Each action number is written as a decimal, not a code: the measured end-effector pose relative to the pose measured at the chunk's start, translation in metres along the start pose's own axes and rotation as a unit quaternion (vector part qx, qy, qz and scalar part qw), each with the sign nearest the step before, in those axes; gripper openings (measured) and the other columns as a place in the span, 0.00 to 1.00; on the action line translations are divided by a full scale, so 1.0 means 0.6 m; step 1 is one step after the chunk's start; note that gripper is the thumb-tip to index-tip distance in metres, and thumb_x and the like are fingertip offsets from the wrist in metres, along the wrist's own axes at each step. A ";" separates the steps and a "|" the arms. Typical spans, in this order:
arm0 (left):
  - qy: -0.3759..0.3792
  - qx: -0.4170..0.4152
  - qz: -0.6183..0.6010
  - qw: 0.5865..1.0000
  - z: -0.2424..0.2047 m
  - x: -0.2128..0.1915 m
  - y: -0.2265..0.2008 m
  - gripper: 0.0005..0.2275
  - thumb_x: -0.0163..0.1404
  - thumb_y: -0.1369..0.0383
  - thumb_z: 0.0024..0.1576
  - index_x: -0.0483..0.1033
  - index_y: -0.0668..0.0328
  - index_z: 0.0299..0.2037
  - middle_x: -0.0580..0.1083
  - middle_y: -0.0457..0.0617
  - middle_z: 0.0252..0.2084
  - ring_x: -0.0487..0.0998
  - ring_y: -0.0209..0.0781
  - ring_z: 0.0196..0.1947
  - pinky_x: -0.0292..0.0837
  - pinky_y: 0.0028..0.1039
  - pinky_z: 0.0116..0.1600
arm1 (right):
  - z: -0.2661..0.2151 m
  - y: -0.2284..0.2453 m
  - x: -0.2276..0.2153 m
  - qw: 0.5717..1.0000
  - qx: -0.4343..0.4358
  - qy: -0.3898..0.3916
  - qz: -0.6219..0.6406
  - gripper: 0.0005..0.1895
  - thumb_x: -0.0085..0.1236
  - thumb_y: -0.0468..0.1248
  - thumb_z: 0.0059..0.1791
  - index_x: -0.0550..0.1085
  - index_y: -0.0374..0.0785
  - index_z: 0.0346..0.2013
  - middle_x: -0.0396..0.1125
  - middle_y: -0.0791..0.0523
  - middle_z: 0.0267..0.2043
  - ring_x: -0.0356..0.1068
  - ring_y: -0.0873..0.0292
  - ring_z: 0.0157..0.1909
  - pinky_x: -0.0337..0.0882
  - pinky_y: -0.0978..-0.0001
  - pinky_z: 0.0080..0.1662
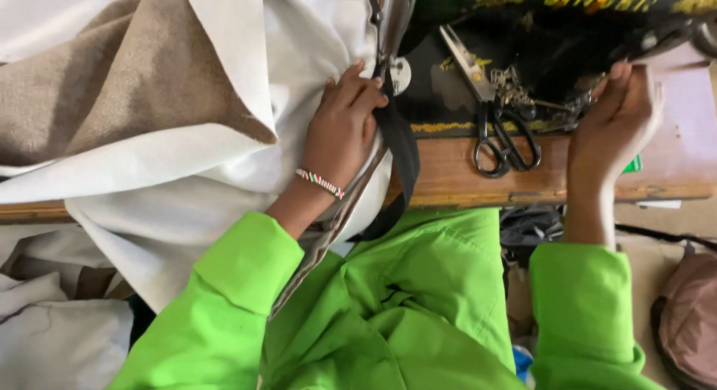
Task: Trimming excess zipper material with scissors and manually adjusting the zipper slider to finish the attachment to the fabric.
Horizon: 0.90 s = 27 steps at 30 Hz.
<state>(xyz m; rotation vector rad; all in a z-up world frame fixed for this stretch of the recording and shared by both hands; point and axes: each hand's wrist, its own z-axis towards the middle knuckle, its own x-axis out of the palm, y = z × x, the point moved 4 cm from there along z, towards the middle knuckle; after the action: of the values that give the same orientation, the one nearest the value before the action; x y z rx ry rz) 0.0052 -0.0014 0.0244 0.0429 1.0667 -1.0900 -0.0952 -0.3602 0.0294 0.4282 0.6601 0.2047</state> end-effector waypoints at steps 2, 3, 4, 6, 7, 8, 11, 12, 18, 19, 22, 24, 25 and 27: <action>0.007 -0.003 0.015 1.000 -0.003 0.003 0.003 0.17 0.46 0.87 0.56 0.78 0.61 0.51 0.74 0.55 0.63 0.63 0.57 0.77 0.61 0.58 0.75 | 0.002 0.026 -0.011 0.998 0.046 0.032 0.029 0.23 0.43 0.35 0.78 0.68 0.36 0.39 0.61 0.55 0.33 0.56 0.59 0.33 0.55 0.62 0.40; 0.008 -0.004 0.032 0.999 0.003 0.005 0.006 0.19 0.47 0.87 0.56 0.78 0.60 0.54 0.72 0.55 0.64 0.62 0.57 0.77 0.61 0.59 0.75 | 0.011 0.035 -0.014 0.993 0.086 0.061 0.061 0.23 0.42 0.35 0.79 0.68 0.37 0.40 0.58 0.57 0.31 0.49 0.64 0.29 0.50 0.67 0.35; 0.003 -0.001 0.037 0.999 0.008 0.008 0.009 0.19 0.47 0.87 0.56 0.78 0.60 0.54 0.72 0.55 0.64 0.62 0.57 0.77 0.61 0.59 0.75 | 0.013 0.029 -0.010 0.993 0.082 0.056 0.065 0.23 0.42 0.35 0.79 0.68 0.37 0.40 0.58 0.57 0.31 0.49 0.64 0.29 0.50 0.67 0.35; 0.012 -0.012 0.049 0.999 0.003 0.018 0.013 0.19 0.47 0.84 0.57 0.77 0.59 0.56 0.70 0.58 0.66 0.63 0.57 0.77 0.62 0.59 0.74 | 0.002 0.015 -0.009 0.991 0.106 0.053 0.053 0.24 0.42 0.38 0.79 0.70 0.37 0.39 0.59 0.58 0.30 0.52 0.65 0.29 0.51 0.66 0.35; 0.014 -0.014 0.049 0.999 0.004 0.018 0.017 0.19 0.47 0.84 0.57 0.77 0.59 0.56 0.70 0.58 0.66 0.63 0.57 0.77 0.62 0.59 0.74 | 0.002 0.017 -0.006 0.991 0.108 0.056 0.053 0.24 0.42 0.38 0.79 0.70 0.37 0.39 0.59 0.58 0.30 0.52 0.65 0.29 0.51 0.66 0.35; 0.009 -0.006 0.052 0.999 0.007 0.019 0.019 0.19 0.48 0.85 0.57 0.77 0.60 0.56 0.70 0.57 0.65 0.63 0.57 0.77 0.63 0.59 0.74 | 0.003 0.017 -0.005 0.991 0.110 0.049 0.064 0.22 0.42 0.38 0.78 0.71 0.38 0.41 0.63 0.58 0.32 0.55 0.64 0.30 0.55 0.67 0.36; 0.009 -0.003 0.051 0.999 0.009 0.016 0.019 0.19 0.47 0.85 0.56 0.75 0.62 0.58 0.71 0.57 0.64 0.62 0.57 0.77 0.63 0.59 0.74 | 0.009 0.021 -0.010 0.966 0.207 0.046 0.150 0.22 0.46 0.44 0.75 0.72 0.41 0.39 0.63 0.61 0.30 0.61 0.67 0.32 0.60 0.73 0.39; 0.008 -0.009 0.049 0.999 0.017 0.014 0.021 0.21 0.47 0.83 0.56 0.74 0.64 0.61 0.72 0.58 0.64 0.61 0.57 0.77 0.62 0.59 0.74 | 0.017 0.019 -0.006 0.928 0.292 0.052 0.227 0.25 0.49 0.50 0.72 0.72 0.44 0.35 0.60 0.62 0.26 0.62 0.70 0.32 0.61 0.79 0.40; -0.007 0.006 0.032 0.999 0.017 0.017 0.024 0.17 0.47 0.87 0.54 0.75 0.57 0.49 0.74 0.49 0.58 0.64 0.55 0.77 0.65 0.50 0.73 | 0.080 0.041 -0.041 0.943 0.264 -0.020 0.200 0.23 0.51 0.56 0.73 0.72 0.48 0.41 0.66 0.64 0.32 0.62 0.72 0.30 0.66 0.81 0.36; -0.003 0.008 0.030 1.000 0.013 0.018 0.018 0.17 0.47 0.87 0.54 0.75 0.57 0.49 0.74 0.49 0.58 0.64 0.55 0.77 0.65 0.50 0.73 | 0.069 0.036 -0.047 0.943 0.267 -0.022 0.198 0.23 0.51 0.56 0.73 0.72 0.48 0.41 0.66 0.64 0.32 0.62 0.72 0.30 0.66 0.81 0.36; -0.002 0.023 0.006 1.000 0.012 0.003 0.015 0.18 0.48 0.87 0.52 0.76 0.61 0.50 0.74 0.54 0.57 0.66 0.59 0.75 0.63 0.47 0.76 | 0.067 0.040 -0.031 0.943 0.236 -0.006 0.234 0.22 0.49 0.51 0.76 0.68 0.46 0.41 0.64 0.61 0.33 0.61 0.69 0.32 0.64 0.75 0.39; -0.004 0.035 0.006 0.999 0.008 0.007 0.007 0.16 0.46 0.87 0.53 0.75 0.60 0.47 0.74 0.54 0.57 0.66 0.59 0.74 0.62 0.50 0.76 | 0.060 0.036 -0.036 0.933 0.275 0.002 0.232 0.20 0.45 0.53 0.75 0.68 0.51 0.42 0.61 0.66 0.33 0.57 0.73 0.33 0.62 0.80 0.41; -0.001 0.033 0.000 0.999 0.001 0.009 0.003 0.16 0.46 0.87 0.53 0.75 0.60 0.47 0.74 0.54 0.57 0.66 0.59 0.74 0.62 0.50 0.76 | 0.051 0.016 -0.033 0.934 0.277 0.004 0.226 0.20 0.45 0.53 0.75 0.68 0.51 0.42 0.61 0.66 0.33 0.57 0.73 0.33 0.62 0.80 0.41; 0.001 0.043 0.005 0.999 -0.001 0.003 0.002 0.16 0.46 0.90 0.53 0.73 0.59 0.45 0.73 0.53 0.55 0.65 0.62 0.75 0.63 0.50 0.76 | 0.051 -0.003 -0.023 0.980 0.128 -0.020 0.154 0.20 0.40 0.38 0.79 0.68 0.40 0.44 0.64 0.56 0.36 0.60 0.63 0.36 0.65 0.69 0.44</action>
<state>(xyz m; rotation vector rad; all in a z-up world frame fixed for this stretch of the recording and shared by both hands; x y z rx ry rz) 0.0056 -0.0014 0.0223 0.1167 1.0196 -1.1267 -0.0867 -0.3757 0.0579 0.7821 0.5793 0.4058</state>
